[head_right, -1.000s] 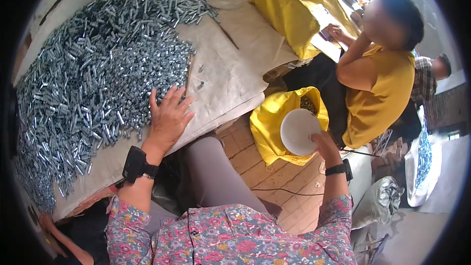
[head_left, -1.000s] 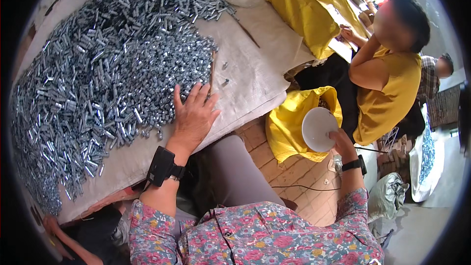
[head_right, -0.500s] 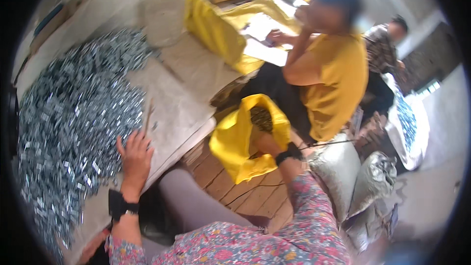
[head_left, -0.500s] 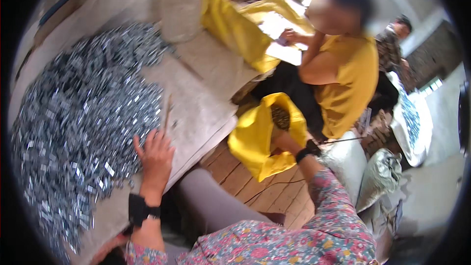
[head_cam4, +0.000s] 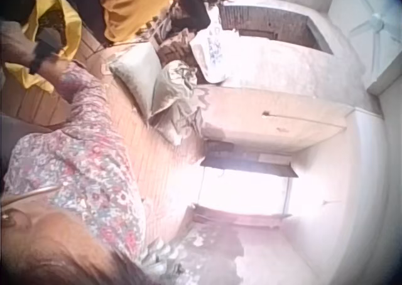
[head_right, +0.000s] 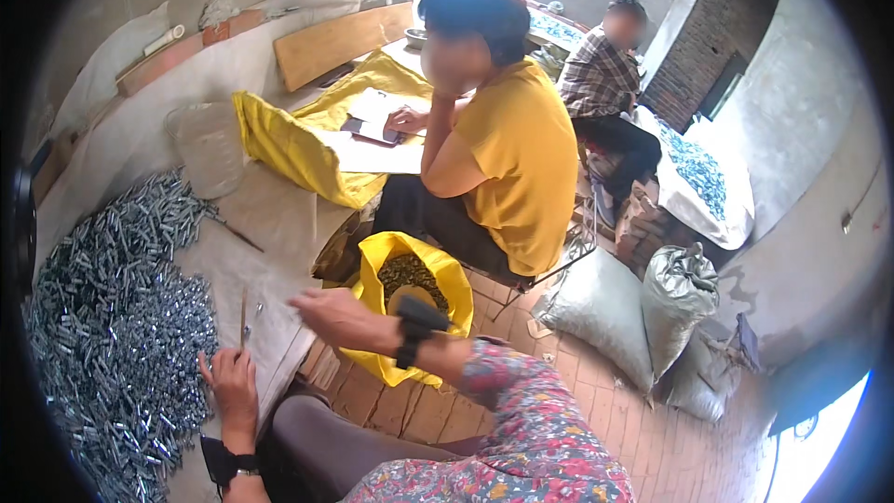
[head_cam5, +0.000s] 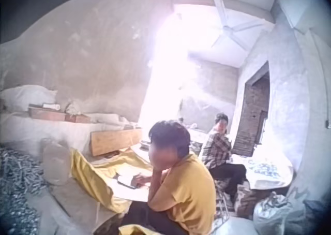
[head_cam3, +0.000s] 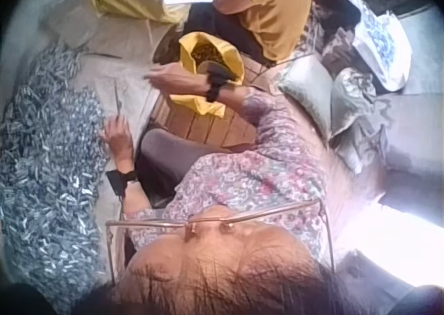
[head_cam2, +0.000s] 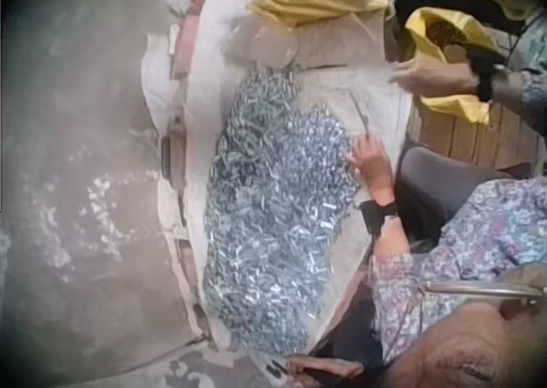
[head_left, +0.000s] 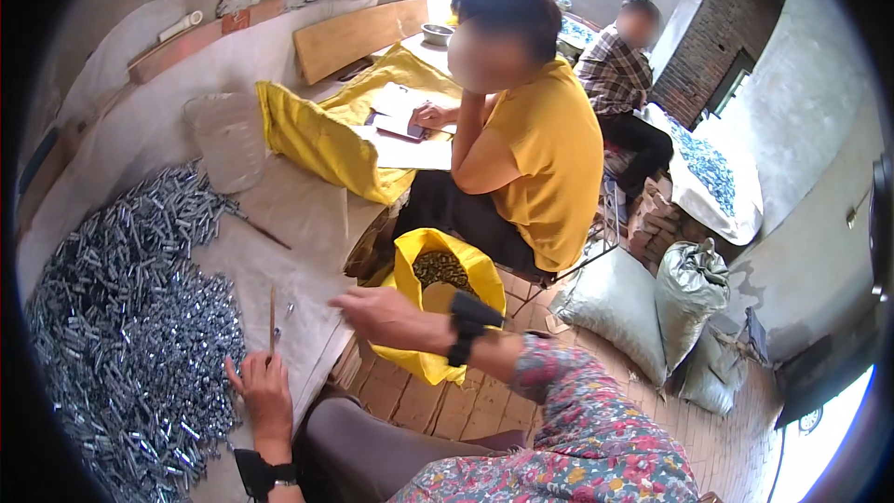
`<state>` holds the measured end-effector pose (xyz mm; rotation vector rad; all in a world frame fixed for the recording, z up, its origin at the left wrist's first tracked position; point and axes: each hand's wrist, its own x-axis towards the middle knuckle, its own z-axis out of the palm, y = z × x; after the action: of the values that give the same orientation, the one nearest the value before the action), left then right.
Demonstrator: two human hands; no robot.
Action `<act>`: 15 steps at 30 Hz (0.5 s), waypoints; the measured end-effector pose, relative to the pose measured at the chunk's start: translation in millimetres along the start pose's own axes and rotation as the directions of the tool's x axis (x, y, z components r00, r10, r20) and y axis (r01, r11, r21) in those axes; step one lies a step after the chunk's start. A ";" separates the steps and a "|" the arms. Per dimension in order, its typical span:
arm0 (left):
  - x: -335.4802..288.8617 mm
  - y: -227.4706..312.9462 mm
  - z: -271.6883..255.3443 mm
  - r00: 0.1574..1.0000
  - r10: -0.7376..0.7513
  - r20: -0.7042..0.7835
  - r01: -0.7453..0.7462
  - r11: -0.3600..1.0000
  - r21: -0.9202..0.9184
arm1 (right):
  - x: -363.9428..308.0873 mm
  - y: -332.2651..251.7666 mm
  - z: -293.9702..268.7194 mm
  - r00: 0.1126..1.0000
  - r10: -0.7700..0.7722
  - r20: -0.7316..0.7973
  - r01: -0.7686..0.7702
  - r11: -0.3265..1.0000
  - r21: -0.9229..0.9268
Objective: Assembling and sorting metal hardware components in a workshop environment.
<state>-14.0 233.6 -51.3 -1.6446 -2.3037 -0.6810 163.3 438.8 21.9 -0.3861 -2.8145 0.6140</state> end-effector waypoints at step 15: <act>3.4 -8.8 -10.9 0.927 -0.173 -0.332 0.186 0.983 0.005 | 85.9 -14.4 111.3 0.976 -0.127 -0.179 0.126 0.992 -0.019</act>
<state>-24.3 228.8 -42.4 -1.2026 -2.2185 -0.8735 48.6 410.6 -55.7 -0.2478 -2.6448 0.5139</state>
